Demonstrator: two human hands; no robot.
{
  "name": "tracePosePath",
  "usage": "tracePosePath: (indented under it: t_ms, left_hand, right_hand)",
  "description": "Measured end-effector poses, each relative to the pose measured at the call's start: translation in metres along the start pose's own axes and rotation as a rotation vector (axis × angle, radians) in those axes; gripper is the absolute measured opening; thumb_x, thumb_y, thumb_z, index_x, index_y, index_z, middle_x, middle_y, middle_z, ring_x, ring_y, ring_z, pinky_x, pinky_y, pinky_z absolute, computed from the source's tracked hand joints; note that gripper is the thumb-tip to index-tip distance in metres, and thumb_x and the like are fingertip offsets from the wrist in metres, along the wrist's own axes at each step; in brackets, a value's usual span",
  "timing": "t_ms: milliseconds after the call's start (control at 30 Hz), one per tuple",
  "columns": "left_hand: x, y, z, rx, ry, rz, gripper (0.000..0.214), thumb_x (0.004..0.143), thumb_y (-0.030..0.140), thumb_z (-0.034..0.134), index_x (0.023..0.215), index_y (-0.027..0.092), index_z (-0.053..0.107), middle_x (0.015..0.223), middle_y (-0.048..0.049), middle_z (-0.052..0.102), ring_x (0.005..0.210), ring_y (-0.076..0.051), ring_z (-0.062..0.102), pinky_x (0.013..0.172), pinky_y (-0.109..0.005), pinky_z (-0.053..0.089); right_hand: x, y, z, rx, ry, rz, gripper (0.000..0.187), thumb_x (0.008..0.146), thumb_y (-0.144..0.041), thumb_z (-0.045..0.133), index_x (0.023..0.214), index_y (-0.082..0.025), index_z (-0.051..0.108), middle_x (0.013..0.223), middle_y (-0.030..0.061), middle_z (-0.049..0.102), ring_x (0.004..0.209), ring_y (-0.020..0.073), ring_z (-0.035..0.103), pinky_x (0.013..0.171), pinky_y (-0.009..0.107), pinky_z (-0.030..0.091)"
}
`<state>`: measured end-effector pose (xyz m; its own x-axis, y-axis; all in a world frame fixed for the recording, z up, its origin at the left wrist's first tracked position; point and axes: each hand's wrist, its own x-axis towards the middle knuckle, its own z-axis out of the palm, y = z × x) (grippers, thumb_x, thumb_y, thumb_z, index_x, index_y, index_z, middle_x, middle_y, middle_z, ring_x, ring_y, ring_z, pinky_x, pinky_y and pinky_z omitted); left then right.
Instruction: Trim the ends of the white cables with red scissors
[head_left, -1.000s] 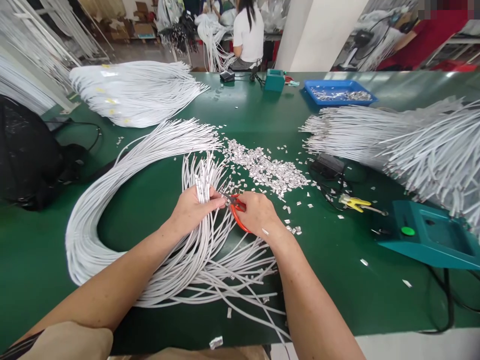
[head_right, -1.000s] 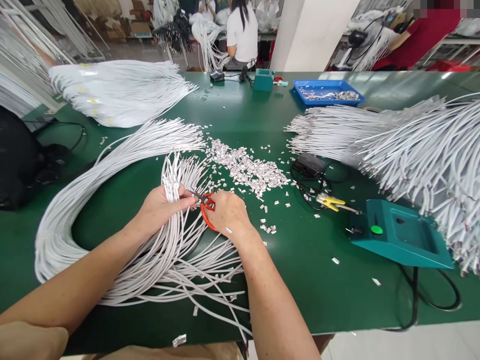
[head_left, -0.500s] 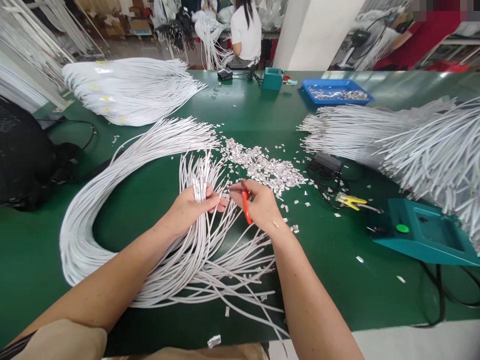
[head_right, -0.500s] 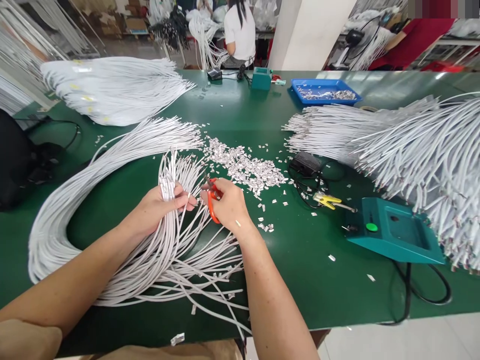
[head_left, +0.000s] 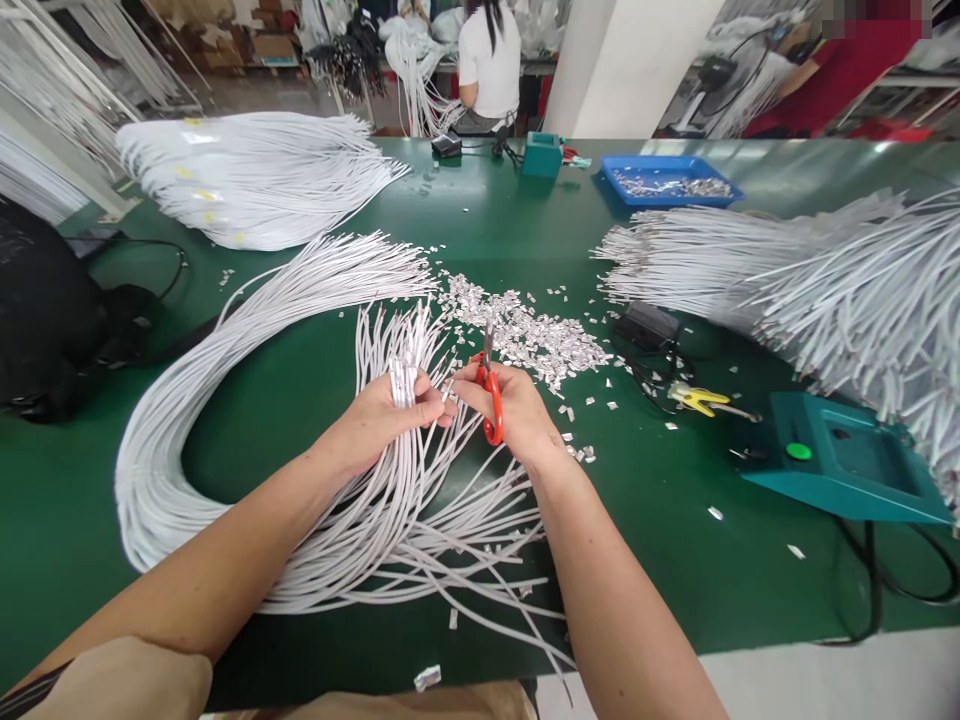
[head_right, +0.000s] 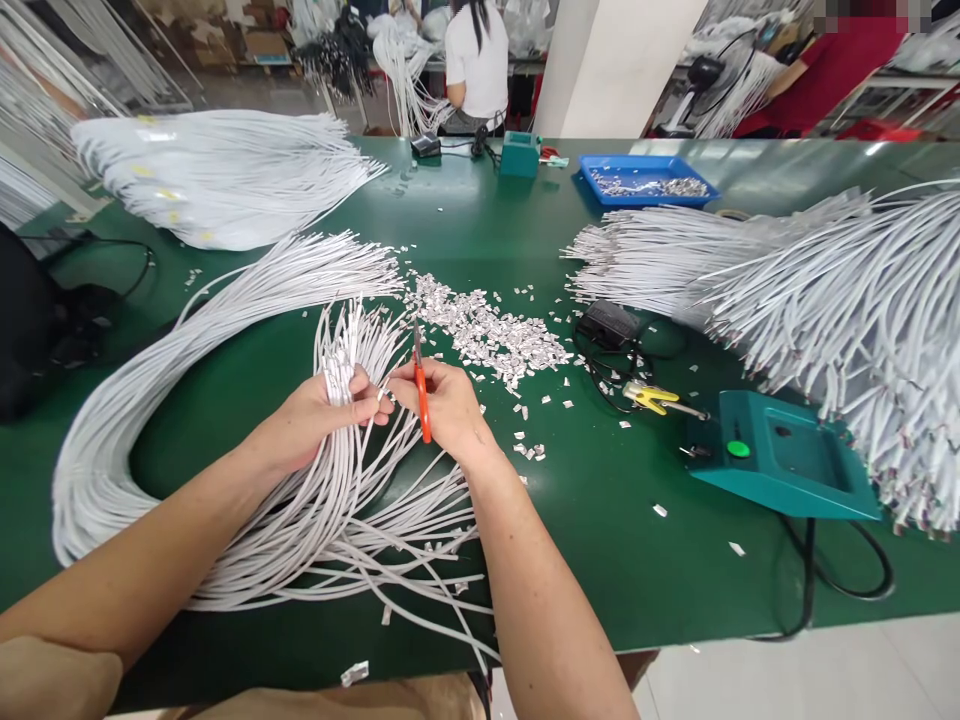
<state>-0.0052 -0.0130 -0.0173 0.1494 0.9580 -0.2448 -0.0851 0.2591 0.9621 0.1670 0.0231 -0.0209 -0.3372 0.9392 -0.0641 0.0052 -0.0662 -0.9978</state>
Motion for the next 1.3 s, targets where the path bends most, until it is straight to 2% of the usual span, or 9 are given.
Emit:
tracePosePath:
  t_ms: [200, 367, 467, 567, 667, 733, 800, 1067, 1300]
  left_hand:
    - [0.005, -0.005, -0.001, 0.047, 0.200, 0.089, 0.035, 0.064, 0.022, 0.078, 0.064, 0.019, 0.044, 0.061, 0.0071, 0.056, 0.061, -0.009, 0.052, 0.067, -0.026, 0.040]
    - [0.006, -0.006, -0.001, 0.031, 0.181, 0.060, 0.038, 0.064, 0.026, 0.081, 0.064, 0.020, 0.043, 0.065, 0.0045, 0.060, 0.069, -0.014, 0.058, 0.066, -0.027, 0.041]
    - [0.005, -0.005, -0.003, 0.075, 0.139, 0.048, 0.035, 0.063, 0.027, 0.081, 0.065, 0.019, 0.048, 0.066, 0.0036, 0.060, 0.072, -0.015, 0.059, 0.072, -0.029, 0.042]
    - [0.004, -0.003, -0.010, 0.143, -0.005, -0.005, 0.026, 0.067, 0.029, 0.081, 0.077, 0.018, 0.060, 0.079, 0.0004, 0.065, 0.082, -0.018, 0.061, 0.080, -0.032, 0.042]
    - [0.004, -0.003, -0.018, 0.183, -0.084, -0.072, 0.027, 0.072, 0.034, 0.078, 0.092, 0.018, 0.067, 0.090, -0.0027, 0.067, 0.087, -0.018, 0.060, 0.081, -0.032, 0.042]
    - [0.004, -0.004, -0.019, 0.172, -0.072, -0.079, 0.030, 0.072, 0.035, 0.078, 0.094, 0.018, 0.067, 0.087, -0.0027, 0.066, 0.083, -0.018, 0.060, 0.079, -0.032, 0.042]
    - [0.005, -0.005, -0.016, 0.157, -0.044, -0.081, 0.032, 0.068, 0.035, 0.081, 0.092, 0.018, 0.067, 0.085, -0.0023, 0.066, 0.080, -0.018, 0.059, 0.078, -0.033, 0.042]
    - [0.005, -0.006, -0.001, 0.148, -0.024, -0.003, 0.032, 0.067, 0.024, 0.081, 0.071, 0.019, 0.050, 0.071, 0.0044, 0.058, 0.070, -0.012, 0.053, 0.074, -0.029, 0.040]
    - [0.006, -0.008, 0.001, -0.023, 0.026, 0.013, 0.033, 0.070, 0.026, 0.079, 0.068, 0.019, 0.047, 0.068, 0.0029, 0.061, 0.071, -0.013, 0.059, 0.066, -0.026, 0.041]
  right_hand:
    - [-0.006, -0.010, 0.011, -0.041, 0.026, -0.132, 0.016, 0.067, -0.030, 0.072, 0.061, -0.020, 0.062, 0.068, -0.0028, 0.056, 0.066, 0.0123, 0.049, 0.068, 0.029, 0.040]
    - [-0.003, -0.007, 0.011, 0.025, 0.308, -0.067, 0.022, 0.072, -0.037, 0.068, 0.062, -0.018, 0.064, 0.069, -0.0018, 0.058, 0.067, 0.0126, 0.050, 0.070, 0.029, 0.040]
    - [-0.001, -0.006, 0.011, -0.079, 0.175, -0.078, 0.019, 0.068, -0.036, 0.072, 0.066, -0.017, 0.068, 0.075, -0.0003, 0.063, 0.072, 0.0139, 0.054, 0.072, 0.028, 0.042]
    - [-0.001, -0.003, 0.008, -0.124, 0.075, -0.009, 0.021, 0.068, -0.037, 0.070, 0.066, -0.017, 0.068, 0.069, -0.0013, 0.062, 0.066, 0.0136, 0.054, 0.066, 0.028, 0.042]
    - [0.000, -0.001, 0.002, -0.279, 0.244, 0.046, 0.024, 0.070, -0.040, 0.067, 0.063, -0.018, 0.064, 0.061, -0.0022, 0.057, 0.060, 0.0131, 0.048, 0.061, 0.028, 0.039]
    - [0.001, -0.001, 0.001, -0.347, 0.421, -0.048, 0.023, 0.072, -0.039, 0.066, 0.062, -0.018, 0.062, 0.065, -0.0010, 0.058, 0.063, 0.0137, 0.049, 0.064, 0.029, 0.039]
    - [0.000, -0.002, 0.002, -0.275, 0.478, -0.152, 0.020, 0.074, -0.036, 0.066, 0.065, -0.018, 0.064, 0.070, -0.0001, 0.060, 0.067, 0.0139, 0.052, 0.069, 0.029, 0.041]
    - [-0.001, -0.008, 0.006, -0.034, 0.227, -0.098, 0.015, 0.069, -0.034, 0.074, 0.070, -0.020, 0.072, 0.078, 0.0004, 0.067, 0.071, 0.0139, 0.056, 0.073, 0.030, 0.044]
    - [0.000, -0.002, 0.009, 0.246, 0.018, 0.052, 0.018, 0.065, -0.035, 0.079, 0.068, -0.019, 0.071, 0.063, -0.0023, 0.062, 0.061, 0.0125, 0.055, 0.068, 0.030, 0.045]
